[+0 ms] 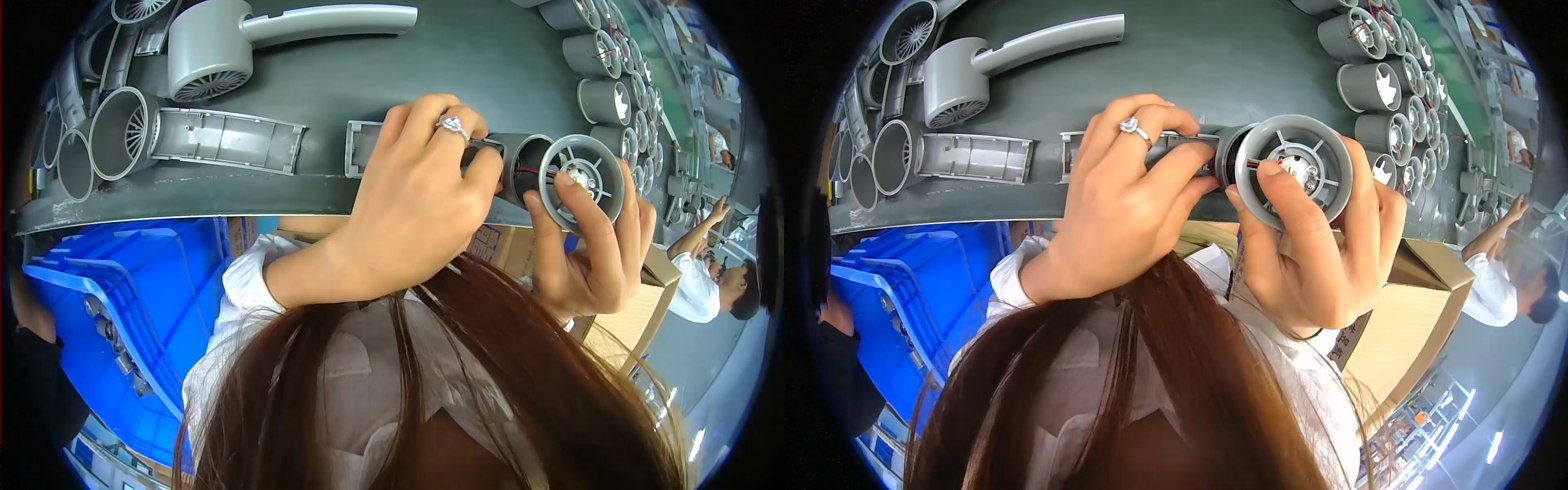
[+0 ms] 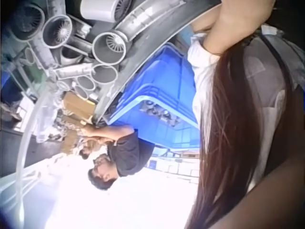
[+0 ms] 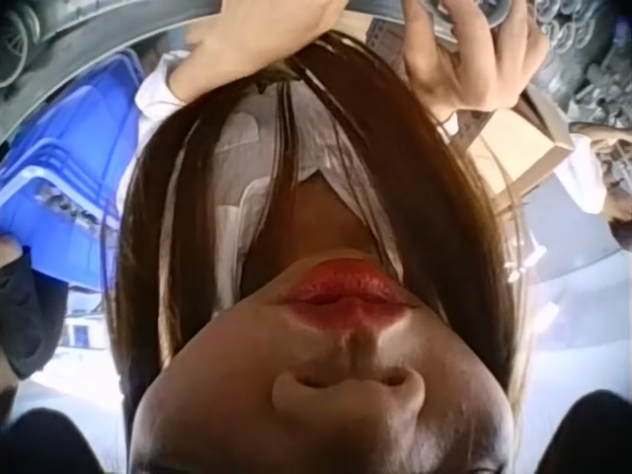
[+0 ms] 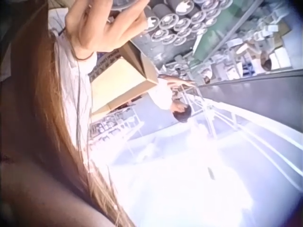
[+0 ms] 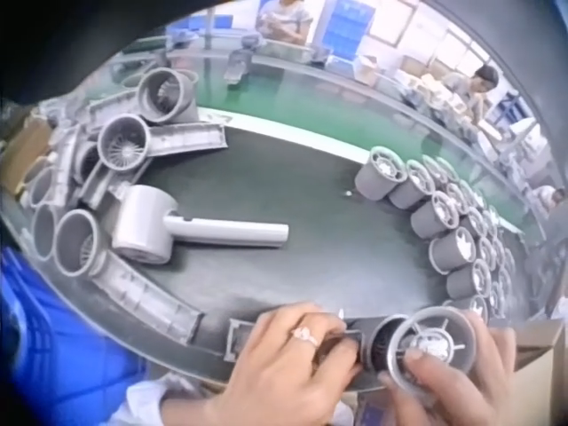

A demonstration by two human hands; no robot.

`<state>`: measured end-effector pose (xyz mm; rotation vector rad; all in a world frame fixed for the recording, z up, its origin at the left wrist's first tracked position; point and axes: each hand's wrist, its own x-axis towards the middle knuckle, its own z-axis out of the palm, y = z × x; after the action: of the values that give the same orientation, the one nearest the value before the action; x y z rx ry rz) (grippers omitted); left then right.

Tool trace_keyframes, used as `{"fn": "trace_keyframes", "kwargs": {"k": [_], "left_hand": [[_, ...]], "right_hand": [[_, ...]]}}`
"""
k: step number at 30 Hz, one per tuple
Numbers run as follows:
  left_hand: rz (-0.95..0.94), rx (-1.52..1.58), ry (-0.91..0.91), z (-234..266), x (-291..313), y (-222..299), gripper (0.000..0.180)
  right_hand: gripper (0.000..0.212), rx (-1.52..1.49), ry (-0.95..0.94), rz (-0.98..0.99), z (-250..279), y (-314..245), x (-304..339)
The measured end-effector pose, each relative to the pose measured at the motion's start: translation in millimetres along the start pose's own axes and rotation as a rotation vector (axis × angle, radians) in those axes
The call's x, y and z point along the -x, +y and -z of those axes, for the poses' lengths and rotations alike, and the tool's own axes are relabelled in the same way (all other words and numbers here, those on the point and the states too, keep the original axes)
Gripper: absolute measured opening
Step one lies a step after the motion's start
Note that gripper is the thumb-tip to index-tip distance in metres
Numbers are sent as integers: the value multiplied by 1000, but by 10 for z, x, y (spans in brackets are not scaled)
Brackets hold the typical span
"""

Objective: The person assembles handheld fan housings by hand, inserting motor components and wires into the fan housings.

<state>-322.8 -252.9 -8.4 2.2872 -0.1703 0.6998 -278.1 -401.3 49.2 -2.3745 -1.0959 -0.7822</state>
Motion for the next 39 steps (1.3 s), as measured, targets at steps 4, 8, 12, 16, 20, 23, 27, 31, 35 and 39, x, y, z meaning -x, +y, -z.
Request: {"fn": "trace_keyframes", "kwargs": {"k": [4,8,12,16,20,23,27,31,35,39], "left_hand": [[42,10,-48,-14,1,30,23],[73,11,-110,-20,-30,43,17],[69,-48,-169,-20,-55,55,16],[-15,-217,-126,-103,-57,61,19],[-144,-368,1,-258,-11,-14,21],[-168,-389,72,-319,13,-53,16],[-250,-432,224,-346,-19,-164,13],[-255,-456,243,-357,-12,-167,12],[-234,-443,224,-343,-4,-152,12],[-211,-458,211,-339,-20,-161,13]], "right_hand": [[39,17,-15,-21,-18,-33,-16],[39,-7,-18,-46,-15,-35,-10],[35,-47,24,-33,-34,69,26],[35,-130,21,-55,-38,114,43],[36,-201,64,-126,-61,85,86],[37,-317,94,-209,-106,56,121],[35,-451,15,-293,-72,21,87],[33,-545,6,-385,-95,27,84],[33,-718,-67,-462,-44,37,46],[34,-896,-41,-570,-63,164,43]]}}
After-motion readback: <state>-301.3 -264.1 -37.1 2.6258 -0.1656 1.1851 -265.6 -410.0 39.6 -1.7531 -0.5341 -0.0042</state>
